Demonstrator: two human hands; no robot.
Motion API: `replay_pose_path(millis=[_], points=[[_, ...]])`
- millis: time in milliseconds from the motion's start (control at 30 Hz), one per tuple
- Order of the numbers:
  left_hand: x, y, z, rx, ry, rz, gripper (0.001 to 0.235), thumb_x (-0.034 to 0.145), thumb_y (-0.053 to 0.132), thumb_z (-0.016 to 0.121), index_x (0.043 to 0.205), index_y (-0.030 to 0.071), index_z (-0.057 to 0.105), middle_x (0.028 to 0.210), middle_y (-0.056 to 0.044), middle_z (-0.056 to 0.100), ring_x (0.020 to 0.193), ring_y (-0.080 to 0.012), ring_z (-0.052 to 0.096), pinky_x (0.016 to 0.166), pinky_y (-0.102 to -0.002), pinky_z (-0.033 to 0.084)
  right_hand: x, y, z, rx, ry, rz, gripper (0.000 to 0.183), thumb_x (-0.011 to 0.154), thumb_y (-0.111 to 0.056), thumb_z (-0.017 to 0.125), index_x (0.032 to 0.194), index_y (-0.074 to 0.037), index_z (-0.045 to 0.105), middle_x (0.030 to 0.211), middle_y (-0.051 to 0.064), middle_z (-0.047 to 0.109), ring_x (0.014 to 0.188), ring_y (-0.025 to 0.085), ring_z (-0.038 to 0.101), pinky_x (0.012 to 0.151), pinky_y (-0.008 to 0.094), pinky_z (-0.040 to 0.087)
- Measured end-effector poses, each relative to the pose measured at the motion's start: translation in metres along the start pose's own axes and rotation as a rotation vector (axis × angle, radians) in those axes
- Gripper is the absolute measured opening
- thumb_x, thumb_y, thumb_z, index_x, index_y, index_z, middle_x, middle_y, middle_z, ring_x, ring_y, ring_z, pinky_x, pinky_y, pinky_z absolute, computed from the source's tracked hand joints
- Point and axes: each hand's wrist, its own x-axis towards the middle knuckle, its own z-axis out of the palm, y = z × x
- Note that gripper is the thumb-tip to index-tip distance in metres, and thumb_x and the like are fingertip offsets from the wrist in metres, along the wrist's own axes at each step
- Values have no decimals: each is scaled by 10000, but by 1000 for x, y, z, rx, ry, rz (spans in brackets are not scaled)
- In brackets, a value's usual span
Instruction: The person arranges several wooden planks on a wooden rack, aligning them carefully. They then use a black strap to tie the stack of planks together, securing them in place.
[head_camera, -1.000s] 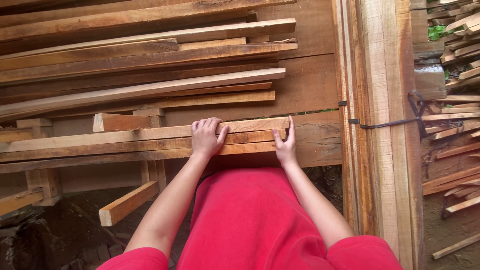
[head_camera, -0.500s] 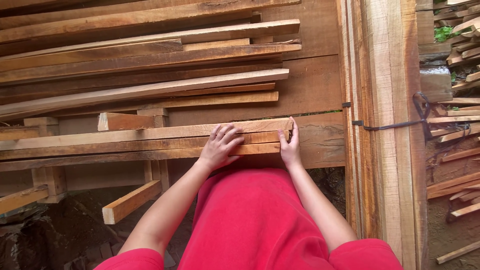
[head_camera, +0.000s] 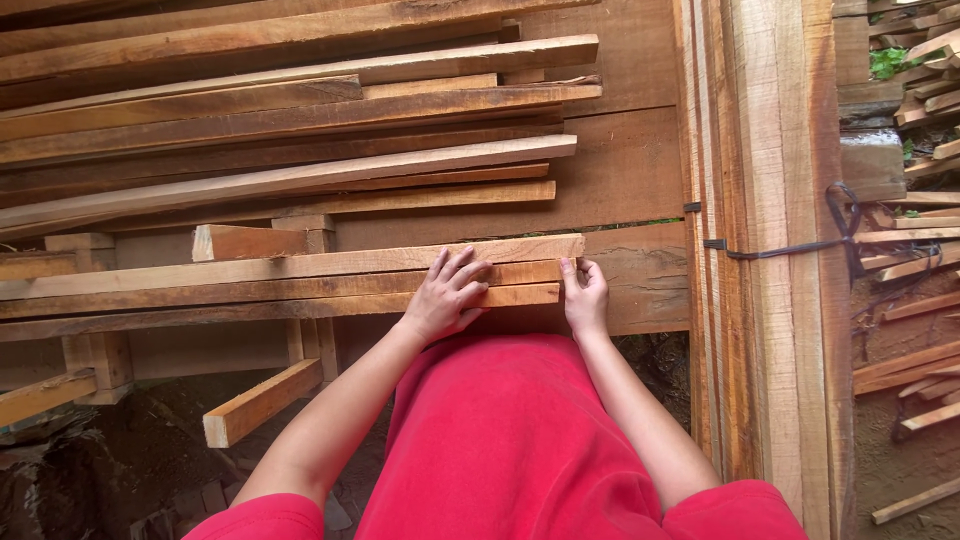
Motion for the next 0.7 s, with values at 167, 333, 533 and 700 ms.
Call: replay_pose_path(millis=[167, 333, 533, 700], points=[[1, 2, -1, 0, -11, 0, 498, 651, 351, 888, 1092, 203, 711, 1442, 3, 598, 1450, -343, 448, 1206, -619, 274, -5, -14, -5, -84, 25, 37, 323, 906, -360, 852, 1086, -126, 719, 952, 34, 721, 907, 112, 694, 827, 268, 552], [2, 5, -4, 3, -30, -1, 494, 652, 342, 886, 1093, 203, 712, 1445, 16, 596, 1456, -349, 436, 1204, -634, 271, -4, 1, 1, -37, 80, 16, 248, 914, -310, 855, 969, -95, 744, 1186, 144, 728, 1113, 153, 647, 961, 353, 518], [1, 4, 0, 4, -23, 9, 482, 677, 341, 879, 1099, 188, 704, 1443, 19, 592, 1464, -369, 421, 1199, -656, 259, -4, -2, 9, 100, 95, 14, 138, 962, -230, 797, 957, -115, 720, 1016, 14, 693, 980, 86, 599, 920, 253, 481], [2, 3, 5, 6, -26, 5, 470, 706, 375, 853, 1109, 199, 686, 1435, 53, 591, 1463, -355, 419, 1201, -655, 262, 10, 6, 3, 65, 135, 150, 236, 968, -341, 778, 1022, -135, 677, 960, -26, 722, 814, 49, 604, 569, 170, 515]])
